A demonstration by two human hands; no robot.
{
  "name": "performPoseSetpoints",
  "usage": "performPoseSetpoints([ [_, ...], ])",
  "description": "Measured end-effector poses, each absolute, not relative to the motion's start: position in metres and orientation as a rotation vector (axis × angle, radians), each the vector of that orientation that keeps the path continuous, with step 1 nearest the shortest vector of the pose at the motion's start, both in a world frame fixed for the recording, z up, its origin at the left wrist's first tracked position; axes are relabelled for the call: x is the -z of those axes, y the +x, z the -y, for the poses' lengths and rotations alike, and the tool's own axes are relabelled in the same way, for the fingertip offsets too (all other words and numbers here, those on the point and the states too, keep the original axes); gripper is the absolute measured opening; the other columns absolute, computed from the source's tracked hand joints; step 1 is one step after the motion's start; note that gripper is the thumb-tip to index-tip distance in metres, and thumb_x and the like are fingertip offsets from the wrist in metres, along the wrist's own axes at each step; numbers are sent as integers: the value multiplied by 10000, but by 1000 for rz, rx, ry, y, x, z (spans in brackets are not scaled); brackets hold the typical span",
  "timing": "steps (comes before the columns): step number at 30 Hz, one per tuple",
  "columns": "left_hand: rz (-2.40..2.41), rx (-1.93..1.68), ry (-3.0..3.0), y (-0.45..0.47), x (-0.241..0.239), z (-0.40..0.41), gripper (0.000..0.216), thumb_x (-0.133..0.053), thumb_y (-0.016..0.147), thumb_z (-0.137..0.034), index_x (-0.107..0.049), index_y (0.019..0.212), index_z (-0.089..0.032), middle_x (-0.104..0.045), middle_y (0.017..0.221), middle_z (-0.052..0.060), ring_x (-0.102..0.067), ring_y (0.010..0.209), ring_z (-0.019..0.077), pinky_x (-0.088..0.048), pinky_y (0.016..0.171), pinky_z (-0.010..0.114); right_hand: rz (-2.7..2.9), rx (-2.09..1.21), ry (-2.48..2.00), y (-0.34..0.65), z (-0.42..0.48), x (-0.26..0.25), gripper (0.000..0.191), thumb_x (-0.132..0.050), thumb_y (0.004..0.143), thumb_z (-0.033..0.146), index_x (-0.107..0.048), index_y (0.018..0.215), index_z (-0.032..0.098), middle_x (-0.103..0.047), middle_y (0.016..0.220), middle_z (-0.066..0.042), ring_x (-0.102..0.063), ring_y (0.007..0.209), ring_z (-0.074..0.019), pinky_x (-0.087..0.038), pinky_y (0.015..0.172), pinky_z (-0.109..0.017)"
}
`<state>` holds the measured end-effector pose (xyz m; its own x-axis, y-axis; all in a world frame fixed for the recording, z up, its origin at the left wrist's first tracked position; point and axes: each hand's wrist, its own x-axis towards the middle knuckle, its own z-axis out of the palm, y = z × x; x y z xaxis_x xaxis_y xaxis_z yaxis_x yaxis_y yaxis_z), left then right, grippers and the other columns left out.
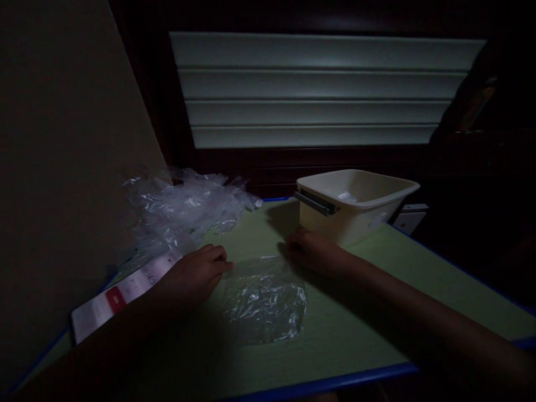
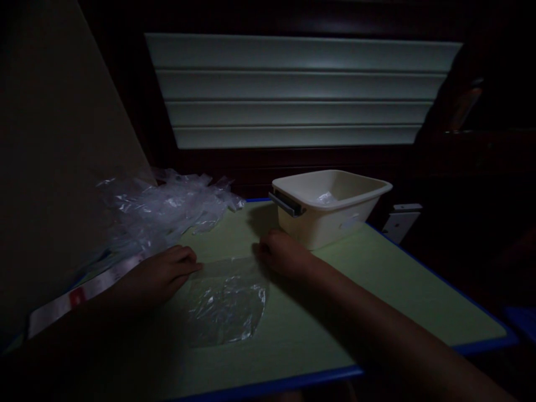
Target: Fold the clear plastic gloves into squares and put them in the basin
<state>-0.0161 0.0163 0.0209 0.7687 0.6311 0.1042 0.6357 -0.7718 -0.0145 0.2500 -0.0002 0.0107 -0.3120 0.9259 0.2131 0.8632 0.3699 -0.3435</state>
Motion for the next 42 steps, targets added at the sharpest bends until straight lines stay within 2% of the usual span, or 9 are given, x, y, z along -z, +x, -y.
performPoseSetpoints([
  [6, 1161, 514, -2979, -13, -15, -19, 326, -339, 785, -131, -633, 927, -126, -597, 912, 87, -538, 893, 209, -430, 801, 331, 2259, -100, -1593, 250, 6, -2, 134, -415, 826, 120, -547, 806, 105, -566, 855, -140, -522, 771, -197, -385, 677, -294],
  [13, 1935, 1105, -2968, -3, -17, -15, 400, -459, 760, -449, -595, 978, -143, -660, 835, 58, -611, 732, 206, -474, 650, 301, 2113, -110, -1615, 257, 10, -2, 106, -364, 848, 129, -455, 901, 143, -581, 766, -90, -508, 613, -168, -327, 534, -260],
  [16, 1971, 1124, -3036, -1, -18, -15, 432, -542, 700, -493, -606, 950, -147, -651, 826, 55, -605, 759, 216, -465, 658, 302, 2043, -147, -1578, 257, 11, -4, 104, -346, 860, 152, -437, 909, 161, -575, 753, -71, -505, 606, -165, -329, 536, -261],
  [21, 1897, 1008, -3141, -3, -17, -17, 330, -530, 705, -469, -617, 682, -152, -605, 636, 13, -570, 630, 180, -442, 585, 271, 1953, -289, -1469, 252, 14, -7, 106, -371, 858, 207, -457, 908, 169, -578, 789, -70, -527, 672, -176, -381, 587, -280],
  [27, 1883, 1104, -3125, -2, -17, -17, 281, -539, 714, -429, -606, 680, -158, -616, 639, 16, -575, 612, 165, -463, 571, 265, 1758, -752, -1391, 257, 8, -2, 403, -402, 870, 375, -399, 1174, 109, -612, 803, -96, -572, 661, -173, -440, 555, -284],
  [31, 1891, 1140, -3122, -1, -17, -17, 284, -546, 716, -436, -605, 695, -158, -628, 656, 26, -585, 612, 166, -473, 567, 266, 1752, -1041, -1302, 265, 2, 3, 304, -621, 725, 333, -550, 934, 123, -590, 678, -33, -536, 549, -126, -416, 491, -249],
  [34, 1899, 1152, -3131, -2, -18, -17, 291, -557, 711, -440, -613, 743, -156, -636, 678, 29, -597, 634, 171, -476, 584, 270, 1751, -1128, -1260, 268, -1, 3, 205, -668, 662, 304, -558, 717, 140, -563, 635, -10, -519, 553, -111, -416, 529, -249],
  [39, 1967, 1078, -3205, -5, -18, -17, 408, -648, 629, -400, -608, 960, -166, -648, 744, 24, -614, 683, 190, -470, 594, 274, 1729, -1179, -1241, 271, -2, 4, 218, -673, 643, 326, -550, 668, 147, -546, 627, -5, -509, 572, -114, -412, 574, -272],
  [42, 2000, 1049, -3213, -6, -19, -18, 428, -640, 626, -397, -602, 982, -162, -650, 746, 27, -616, 701, 199, -468, 609, 279, 1727, -1190, -1232, 272, -2, 3, 211, -676, 643, 320, -551, 657, 150, -542, 624, -4, -506, 576, -114, -411, 587, -274],
])
